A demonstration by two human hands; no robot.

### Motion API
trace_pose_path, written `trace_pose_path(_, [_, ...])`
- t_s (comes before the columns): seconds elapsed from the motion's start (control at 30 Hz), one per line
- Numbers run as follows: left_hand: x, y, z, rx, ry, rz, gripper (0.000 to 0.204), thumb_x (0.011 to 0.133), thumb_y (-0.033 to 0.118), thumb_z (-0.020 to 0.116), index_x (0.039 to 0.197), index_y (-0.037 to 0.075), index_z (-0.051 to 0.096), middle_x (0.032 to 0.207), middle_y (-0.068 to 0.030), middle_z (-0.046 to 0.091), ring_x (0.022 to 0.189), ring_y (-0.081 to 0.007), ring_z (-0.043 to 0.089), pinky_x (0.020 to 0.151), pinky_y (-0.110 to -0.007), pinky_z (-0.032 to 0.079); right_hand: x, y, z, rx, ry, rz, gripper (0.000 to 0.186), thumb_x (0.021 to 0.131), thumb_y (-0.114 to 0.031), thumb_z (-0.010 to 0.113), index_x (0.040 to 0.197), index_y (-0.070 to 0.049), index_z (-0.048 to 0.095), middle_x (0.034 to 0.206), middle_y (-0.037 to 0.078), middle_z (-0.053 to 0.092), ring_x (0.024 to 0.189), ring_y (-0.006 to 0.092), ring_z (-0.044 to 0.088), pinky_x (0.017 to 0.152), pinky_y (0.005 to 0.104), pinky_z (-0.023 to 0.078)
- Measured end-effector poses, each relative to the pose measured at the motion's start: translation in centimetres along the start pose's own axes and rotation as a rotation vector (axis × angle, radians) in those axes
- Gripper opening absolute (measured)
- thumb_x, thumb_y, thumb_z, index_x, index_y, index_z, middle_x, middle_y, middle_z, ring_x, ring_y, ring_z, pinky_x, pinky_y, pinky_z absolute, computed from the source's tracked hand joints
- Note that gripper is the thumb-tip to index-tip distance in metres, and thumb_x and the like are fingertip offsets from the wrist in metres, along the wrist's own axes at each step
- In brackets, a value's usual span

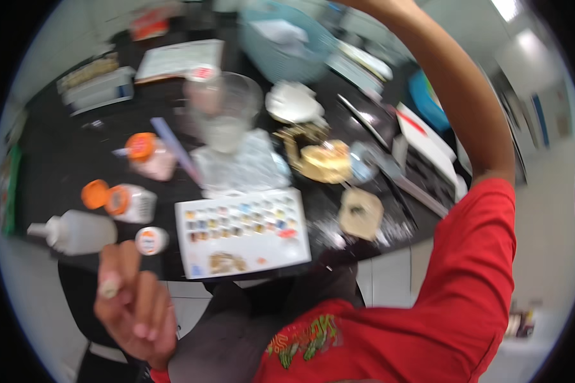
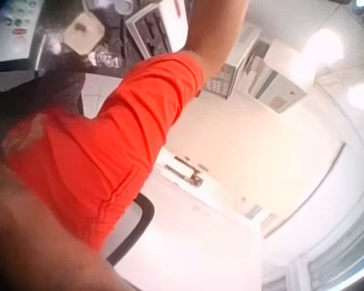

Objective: The person holds a dental crown with tweezers and applies a liquid from a porcelain palette using a brush, then places the crown onto a ceramic stand.

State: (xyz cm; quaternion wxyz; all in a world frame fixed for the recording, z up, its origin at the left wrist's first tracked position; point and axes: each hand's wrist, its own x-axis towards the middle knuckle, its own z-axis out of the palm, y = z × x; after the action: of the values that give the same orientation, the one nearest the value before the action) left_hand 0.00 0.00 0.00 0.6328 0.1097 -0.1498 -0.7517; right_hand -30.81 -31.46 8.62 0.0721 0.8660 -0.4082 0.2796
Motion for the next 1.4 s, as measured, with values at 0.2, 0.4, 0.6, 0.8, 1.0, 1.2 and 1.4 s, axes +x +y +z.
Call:
trace_pose_path(0.2, [-0.4,-3.5,-0.5,-0.114,-0.041,-0.034,0.011,0.092,-0.002,0.044,0.092,0.001,0.033,0.078,-0.0059,0.036,0.045,-0.0110,0.042,0.033,-0.018,0.040,-21.8,-9.9,-18.6,-0.485,-0.238,0.249,0.020,0.088,-0.021,0.061,0.088,-0.002,0.067,0.067,0.006,0.061,0.056,0.0129,0.054,0.054,0.0244,0.043])
trace_pose_path(0.4, [-1.0,-6.1,2.2,-0.063,-0.060,-0.089,0.010,0.093,0.000,0.045,0.091,0.001,0.035,0.077,-0.0054,0.036,0.045,-0.0102,0.042,0.034,-0.019,0.039,-41.5,-8.4,-28.4,-0.302,-0.136,0.934,0.019,0.086,-0.019,0.063,0.089,0.000,0.066,0.068,0.007,0.064,0.059,0.0134,0.060,0.057,0.0256,0.046])
trace_pose_path(0.6, [0.5,-6.2,0.8,0.036,-0.065,-0.132,0.008,0.095,0.006,0.046,0.097,0.001,0.040,0.079,-0.0033,0.039,0.049,-0.0059,0.042,0.038,-0.017,0.039,-55.1,-0.1,-23.8,-0.525,-0.122,0.698,0.023,0.085,-0.011,0.062,0.106,-0.003,0.064,0.105,0.015,0.064,0.097,0.0334,0.061,0.082,0.0367,0.047])
trace_pose_path(0.8, [2.9,-10.0,1.5,0.060,-0.115,-0.240,0.014,0.093,0.017,0.056,0.094,0.006,0.048,0.076,0.0048,0.041,0.053,0.0004,0.039,0.042,-0.013,0.034,-59.8,1.1,-26.3,-0.641,0.059,0.774,0.014,0.089,-0.008,0.058,0.099,0.001,0.062,0.096,0.015,0.066,0.091,0.0289,0.063,0.082,0.0344,0.047])
trace_pose_path(1.0, [0.3,-7.1,2.4,0.157,-0.025,-0.281,0.013,0.092,0.018,0.057,0.088,0.008,0.049,0.072,0.0060,0.038,0.053,0.0013,0.037,0.043,-0.013,0.032,-57.5,-3.2,-20.2,-0.603,0.352,0.915,0.017,0.094,-0.013,0.053,0.106,0.000,0.056,0.098,0.013,0.064,0.090,0.0240,0.062,0.079,0.0318,0.048])
trace_pose_path(1.2, [0.4,-8.1,2.6,0.191,-0.012,-0.186,0.012,0.092,0.020,0.057,0.093,0.008,0.054,0.078,0.0048,0.048,0.075,-0.0046,0.054,0.071,-0.020,0.050,-43.8,-15.2,-13.5,0.023,0.609,0.566,0.011,0.091,-0.003,0.055,0.101,0.000,0.056,0.097,0.012,0.059,0.075,0.0133,0.058,0.063,0.0226,0.049])
trace_pose_path(1.4, [0.7,-8.4,3.3,0.190,0.000,-0.106,0.015,0.094,0.021,0.051,0.088,0.008,0.048,0.076,0.0039,0.045,0.087,-0.0110,0.059,0.097,-0.034,0.047,-32.4,-24.1,-4.0,0.458,0.404,0.289,0.023,0.075,0.004,0.071,0.094,0.000,0.059,0.089,0.014,0.060,0.073,0.0146,0.058,0.054,0.0204,0.045])
